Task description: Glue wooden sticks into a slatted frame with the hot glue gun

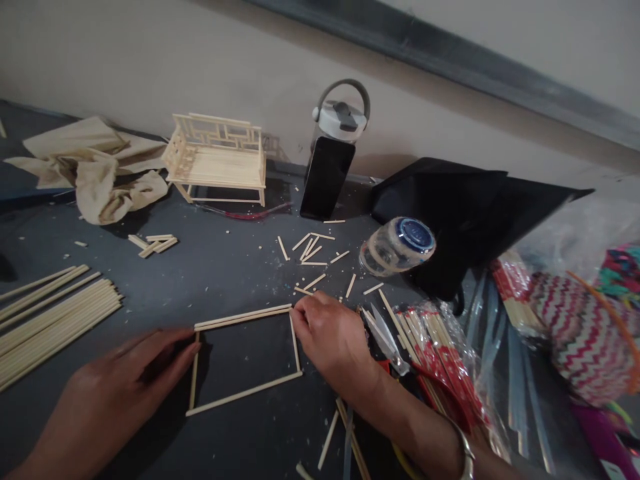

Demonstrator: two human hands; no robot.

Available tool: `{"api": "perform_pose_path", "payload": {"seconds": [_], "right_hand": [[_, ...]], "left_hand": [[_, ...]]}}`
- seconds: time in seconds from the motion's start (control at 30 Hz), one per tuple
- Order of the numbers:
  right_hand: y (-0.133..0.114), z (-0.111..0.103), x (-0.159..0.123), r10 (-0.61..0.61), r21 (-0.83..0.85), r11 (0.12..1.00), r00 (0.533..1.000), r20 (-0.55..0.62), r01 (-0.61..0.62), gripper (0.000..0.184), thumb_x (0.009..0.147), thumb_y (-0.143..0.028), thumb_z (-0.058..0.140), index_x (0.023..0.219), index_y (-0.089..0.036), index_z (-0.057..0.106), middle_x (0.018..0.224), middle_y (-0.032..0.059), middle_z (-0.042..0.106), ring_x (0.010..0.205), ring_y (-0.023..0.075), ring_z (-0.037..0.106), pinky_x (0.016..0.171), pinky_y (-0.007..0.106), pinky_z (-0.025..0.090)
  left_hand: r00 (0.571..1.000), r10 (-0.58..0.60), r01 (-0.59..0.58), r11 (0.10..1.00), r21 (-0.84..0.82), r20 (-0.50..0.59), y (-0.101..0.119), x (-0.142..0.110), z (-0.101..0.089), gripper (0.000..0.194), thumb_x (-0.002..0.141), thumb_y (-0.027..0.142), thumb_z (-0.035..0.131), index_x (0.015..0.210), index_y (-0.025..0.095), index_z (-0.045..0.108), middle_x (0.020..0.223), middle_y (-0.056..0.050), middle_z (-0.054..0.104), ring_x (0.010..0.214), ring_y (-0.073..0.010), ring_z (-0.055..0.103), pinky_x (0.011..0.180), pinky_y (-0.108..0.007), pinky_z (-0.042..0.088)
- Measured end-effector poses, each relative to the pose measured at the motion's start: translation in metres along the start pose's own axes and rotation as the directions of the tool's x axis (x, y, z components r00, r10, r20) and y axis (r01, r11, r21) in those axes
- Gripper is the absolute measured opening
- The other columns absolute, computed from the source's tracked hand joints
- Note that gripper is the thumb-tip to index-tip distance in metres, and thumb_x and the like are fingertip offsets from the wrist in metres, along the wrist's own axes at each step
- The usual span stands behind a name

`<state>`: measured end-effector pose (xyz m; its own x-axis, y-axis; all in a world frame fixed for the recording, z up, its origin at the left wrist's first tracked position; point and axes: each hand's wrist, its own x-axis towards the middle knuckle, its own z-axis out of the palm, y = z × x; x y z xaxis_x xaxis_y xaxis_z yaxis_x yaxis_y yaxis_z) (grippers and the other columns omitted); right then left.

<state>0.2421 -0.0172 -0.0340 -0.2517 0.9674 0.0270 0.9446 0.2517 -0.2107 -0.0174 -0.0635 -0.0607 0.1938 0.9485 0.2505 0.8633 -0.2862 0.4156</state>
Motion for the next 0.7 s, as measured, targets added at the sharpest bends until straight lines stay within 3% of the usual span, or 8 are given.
{"api": "perform_pose_path", "payload": {"seconds": [0.23,0.4,0.7], "right_hand": [[0.006,-0.006,-0.001,-0.031,0.079,0.996,0.999,0.010,0.030,0.008,0.086,-0.022,0.059,0.089,-0.020,0.066,0.079,0.0004,0.068,0.070,0.0153,0.065,0.063,0.025,0.045],[0.008,-0.008,0.002,-0.144,0.091,0.986,0.990,0.003,0.143,0.021,0.089,-0.021,0.056,0.108,-0.021,0.064,0.099,0.0045,0.071,0.085,0.0181,0.068,0.073,0.028,0.051],[0.008,-0.003,0.006,-0.157,0.120,0.981,0.987,0.025,0.153,0.019,0.089,-0.021,0.055,0.103,-0.021,0.067,0.101,0.0058,0.073,0.088,0.0204,0.070,0.074,0.031,0.055]], "left_hand": [[0.998,-0.053,0.056,0.994,-0.092,0.036,-0.003,0.002,-0.010,0.024,0.090,0.043,0.048,0.094,0.028,0.066,0.083,0.001,0.073,0.069,-0.0178,0.069,0.060,-0.026,0.052],[0.995,-0.066,0.076,0.988,-0.131,0.079,-0.002,0.013,-0.017,0.026,0.089,0.042,0.049,0.097,0.025,0.066,0.078,0.000,0.070,0.063,-0.0158,0.066,0.055,-0.025,0.050],[0.974,-0.054,0.090,0.983,-0.158,0.218,-0.001,0.031,-0.017,0.021,0.084,0.025,0.050,0.096,0.021,0.067,0.082,-0.002,0.070,0.067,-0.0139,0.065,0.058,-0.022,0.050]]}}
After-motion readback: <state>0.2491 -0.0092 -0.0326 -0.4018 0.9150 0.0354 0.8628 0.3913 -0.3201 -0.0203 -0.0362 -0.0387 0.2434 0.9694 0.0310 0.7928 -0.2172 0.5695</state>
